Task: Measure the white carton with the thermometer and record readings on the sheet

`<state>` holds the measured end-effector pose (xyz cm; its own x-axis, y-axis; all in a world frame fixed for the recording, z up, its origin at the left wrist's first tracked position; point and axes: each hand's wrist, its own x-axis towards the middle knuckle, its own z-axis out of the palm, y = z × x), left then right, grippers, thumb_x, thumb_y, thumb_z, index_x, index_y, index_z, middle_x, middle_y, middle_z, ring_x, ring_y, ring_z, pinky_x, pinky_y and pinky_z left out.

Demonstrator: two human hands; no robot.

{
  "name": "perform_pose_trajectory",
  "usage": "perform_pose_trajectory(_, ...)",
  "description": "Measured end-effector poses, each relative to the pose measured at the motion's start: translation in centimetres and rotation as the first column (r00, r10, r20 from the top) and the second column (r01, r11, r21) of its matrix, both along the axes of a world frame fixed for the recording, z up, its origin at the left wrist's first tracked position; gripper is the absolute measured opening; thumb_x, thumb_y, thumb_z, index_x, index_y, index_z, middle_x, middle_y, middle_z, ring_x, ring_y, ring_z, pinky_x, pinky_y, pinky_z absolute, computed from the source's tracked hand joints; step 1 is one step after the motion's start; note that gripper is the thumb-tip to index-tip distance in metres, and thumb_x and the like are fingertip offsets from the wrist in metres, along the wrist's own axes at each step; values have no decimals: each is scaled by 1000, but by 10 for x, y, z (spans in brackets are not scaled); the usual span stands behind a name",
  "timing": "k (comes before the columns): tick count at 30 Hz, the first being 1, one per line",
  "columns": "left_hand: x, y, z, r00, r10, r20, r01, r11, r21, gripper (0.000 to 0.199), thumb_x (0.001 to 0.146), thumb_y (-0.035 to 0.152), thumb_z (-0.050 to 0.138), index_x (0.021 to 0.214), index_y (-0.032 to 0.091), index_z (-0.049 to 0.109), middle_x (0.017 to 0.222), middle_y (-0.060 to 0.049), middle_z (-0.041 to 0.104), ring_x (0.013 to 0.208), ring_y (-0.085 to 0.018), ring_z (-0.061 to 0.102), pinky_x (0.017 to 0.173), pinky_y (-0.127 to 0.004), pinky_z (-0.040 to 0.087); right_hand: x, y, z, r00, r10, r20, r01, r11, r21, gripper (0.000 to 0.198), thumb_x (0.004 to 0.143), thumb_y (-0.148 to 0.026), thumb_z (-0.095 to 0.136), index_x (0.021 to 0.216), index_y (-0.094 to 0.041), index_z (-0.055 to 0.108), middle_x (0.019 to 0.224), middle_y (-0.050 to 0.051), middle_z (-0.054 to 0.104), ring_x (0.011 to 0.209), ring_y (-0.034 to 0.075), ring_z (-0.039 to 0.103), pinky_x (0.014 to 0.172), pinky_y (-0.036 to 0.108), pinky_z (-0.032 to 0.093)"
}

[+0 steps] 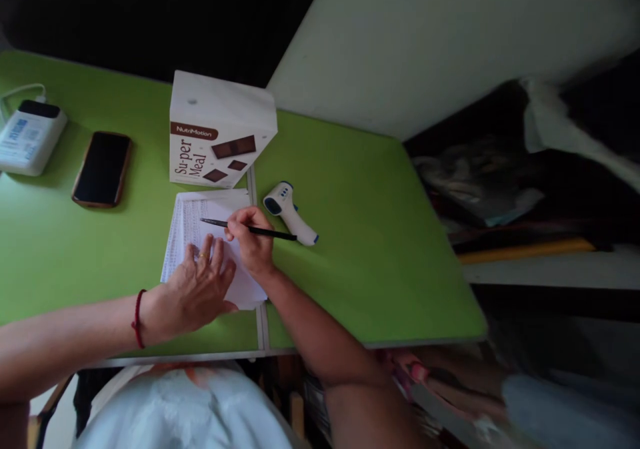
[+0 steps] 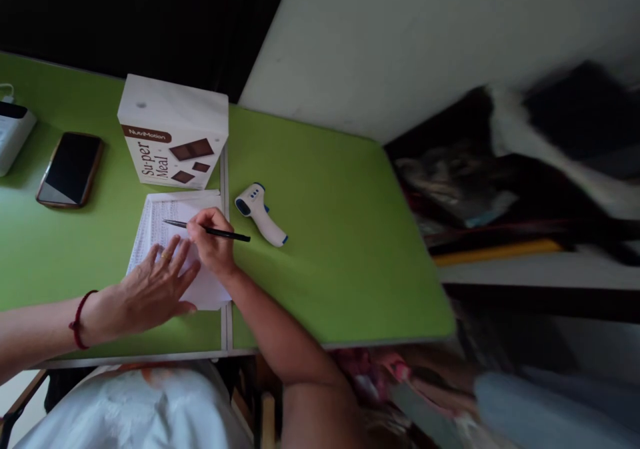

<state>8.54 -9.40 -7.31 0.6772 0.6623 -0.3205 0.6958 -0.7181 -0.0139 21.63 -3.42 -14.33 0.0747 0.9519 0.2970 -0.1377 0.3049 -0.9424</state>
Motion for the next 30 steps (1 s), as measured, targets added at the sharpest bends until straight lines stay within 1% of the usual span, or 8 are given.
perform_pose_trajectory(3, 3, 4, 6, 995, 76, -69, -75, 997, 10, 82, 93, 51, 67, 151, -1, 42, 154, -38, 30, 146, -50, 32, 111, -62, 43, -2, -1, -2, 994, 87, 72, -79, 991, -106, 23, 86, -38, 57, 95, -18, 63, 73, 0, 65, 64, 12, 64, 68, 26, 57)
perform_pose_trajectory(5, 4, 7, 7, 990, 106, -94, -107, 994, -4, 91, 89, 52, 73, 151, -6, 40, 153, -40, 30, 145, -51, 31, 111, -61, 43, -3, 0, -1, 988, 55, 142, -37, 991, -127, 25, 83, -40, 61, 93, -17, 64, 78, 2, 67, 69, 13, 65, 70, 26, 57)
perform_pose_trajectory(8, 4, 9, 7, 988, 110, -108, -115, 993, -38, 94, 86, 52, 75, 149, -9, 41, 152, -41, 30, 144, -52, 33, 109, -59, 45, -5, 3, -2, 975, -47, 217, 57, 998, -37, 17, 77, -33, 65, 81, -17, 59, 70, -1, 63, 61, 10, 58, 60, 21, 51)
perform_pose_trajectory(10, 5, 9, 5, 988, 102, -118, -108, 993, -47, 96, 87, 52, 75, 150, -10, 38, 153, -41, 28, 144, -52, 33, 110, -59, 44, -4, 4, -5, 962, -66, 264, 62, 998, 23, 13, 77, -30, 62, 78, -17, 58, 65, -3, 59, 55, 8, 52, 54, 19, 47)
perform_pose_trajectory(13, 4, 6, 0, 987, 94, -130, -98, 995, -29, 101, 88, 54, 73, 152, -12, 32, 152, -43, 26, 143, -53, 32, 113, -62, 40, -2, 4, -9, 927, -77, 367, 60, 996, 59, 17, 80, -34, 59, 73, -18, 58, 62, -3, 57, 54, 9, 50, 54, 20, 45)
perform_pose_trajectory(18, 5, 4, -4, 988, 90, -126, -96, 994, -44, 104, 86, 53, 75, 152, -14, 29, 151, -44, 25, 146, -50, 26, 116, -59, 38, 0, 3, -12, 888, -49, 458, 20, 997, 68, 25, 85, -39, 58, 71, -18, 60, 61, -2, 57, 54, 9, 50, 56, 20, 46)
perform_pose_trajectory(22, 7, 4, -2, 988, 90, -125, -97, 994, -52, 103, 86, 52, 75, 152, -14, 29, 151, -44, 23, 146, -50, 24, 116, -60, 38, 0, 2, -11, 865, -37, 500, 25, 999, 30, 28, 87, -42, 58, 73, -18, 62, 63, -1, 59, 56, 10, 52, 58, 21, 47)
perform_pose_trajectory(30, 8, 4, -1, 990, 109, -93, -115, 991, -69, 101, 85, 49, 78, 151, -14, 32, 150, -43, 24, 146, -50, 23, 116, -60, 38, 1, 2, -12, 856, -32, 516, 14, 999, 38, 27, 88, -42, 58, 75, -19, 61, 64, -1, 60, 57, 10, 53, 60, 21, 49)
